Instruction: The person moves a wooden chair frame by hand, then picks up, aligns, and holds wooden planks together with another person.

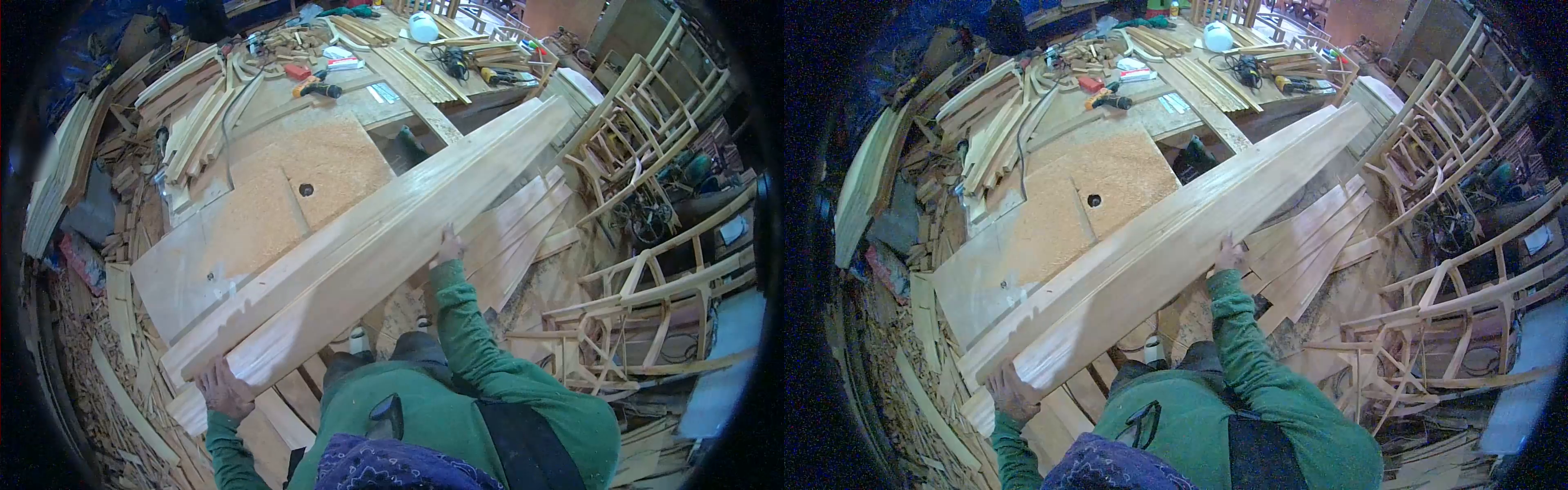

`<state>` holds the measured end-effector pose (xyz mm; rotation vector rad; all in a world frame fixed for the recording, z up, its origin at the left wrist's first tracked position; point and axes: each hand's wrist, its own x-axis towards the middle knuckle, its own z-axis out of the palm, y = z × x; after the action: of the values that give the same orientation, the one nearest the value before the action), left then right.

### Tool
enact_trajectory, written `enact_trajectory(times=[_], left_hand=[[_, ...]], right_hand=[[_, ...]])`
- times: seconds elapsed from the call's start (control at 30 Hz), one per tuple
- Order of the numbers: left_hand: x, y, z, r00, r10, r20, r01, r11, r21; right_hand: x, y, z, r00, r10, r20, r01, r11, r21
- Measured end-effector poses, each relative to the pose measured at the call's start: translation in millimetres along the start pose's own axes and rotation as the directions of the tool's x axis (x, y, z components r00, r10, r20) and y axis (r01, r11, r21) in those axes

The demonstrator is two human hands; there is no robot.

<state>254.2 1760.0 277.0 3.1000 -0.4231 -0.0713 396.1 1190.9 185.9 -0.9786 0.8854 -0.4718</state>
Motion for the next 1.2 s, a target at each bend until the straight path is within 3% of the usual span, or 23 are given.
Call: enact_trajectory(times=[0.07,0.17,0.27,0.37,0.47,0.57,0.67,0.8,0.83,0.93,0.97,1.0,1.03,1.13,1.2], left_hand=[[0.4,-11.0,-13.4,0.987,-0.103,0.123,0.112,0.992,-0.066],[-1.6,-35.1,-12.1,0.966,-0.132,0.225,0.154,0.984,-0.087],[3.2,-56.7,-8.7,0.966,-0.085,0.242,0.115,0.987,-0.114],[17.4,-60.7,-14.1,0.947,-0.101,0.306,0.138,0.985,-0.101],[33.3,-64.5,-6.1,0.93,-0.094,0.355,0.124,0.99,-0.061],[53.1,-70.0,-1.1,0.915,-0.101,0.39,0.141,0.987,-0.074],[71.6,-69.6,-5.1,0.9,-0.103,0.423,0.155,0.984,-0.091],[79.1,-89.4,12.9,0.915,-0.075,0.396,0.096,0.995,-0.035],[80.9,-88.6,10.3,0.913,-0.082,0.4,0.111,0.993,-0.051],[89.6,-83.9,-1.6,0.922,-0.109,0.371,0.138,0.989,-0.053],[91.0,-81.5,-2.5,0.935,-0.113,0.336,0.129,0.991,-0.027],[90.8,-79.8,-3.0,0.946,-0.117,0.302,0.123,0.992,0.0],[93.7,-87.3,-2.3,0.957,-0.079,0.28,0.106,0.991,-0.084],[103.9,-71.8,0.9,0.868,-0.11,0.485,0.222,0.958,-0.181],[115.7,-58.0,15.4,0.9,-0.071,0.429,0.199,0.945,-0.261]], right_hand=[[-29.8,0.0,26.8,1.0,-0.019,0.005,0.018,0.991,0.132],[-24.4,17.9,31.3,0.998,0.054,-0.019,-0.056,0.988,-0.142],[-53.3,3.3,59.0,0.995,0.064,-0.078,-0.069,0.995,-0.066],[-16.1,34.4,51.4,0.998,0.059,0.03,-0.052,0.982,-0.182],[-4.7,36.8,56.6,0.999,-0.001,-0.046,-0.018,0.918,-0.395],[12.4,39.5,53.8,0.994,-0.029,0.105,0.067,0.924,-0.376],[42.0,50.1,50.1,0.974,0.04,0.225,0.048,0.926,-0.374],[51.2,55.1,53.1,0.97,-0.066,0.233,0.173,0.862,-0.477],[12.7,24.8,67.3,0.977,0.076,0.2,-0.008,0.947,-0.322],[27.2,20.5,55.3,0.944,0.14,0.298,0.075,0.791,-0.607],[8.9,-12.8,49.7,0.857,0.354,0.374,-0.066,0.795,-0.603],[6.6,-17.1,44.5,0.879,0.377,0.293,-0.178,0.828,-0.533],[17.2,-18.6,28.3,0.898,0.341,0.279,-0.145,0.827,-0.543],[24.2,-16.1,-10.8,0.92,0.304,0.249,-0.138,0.843,-0.52],[7.0,-1.9,-24.7,0.91,0.297,0.29,-0.1,0.835,-0.542]])
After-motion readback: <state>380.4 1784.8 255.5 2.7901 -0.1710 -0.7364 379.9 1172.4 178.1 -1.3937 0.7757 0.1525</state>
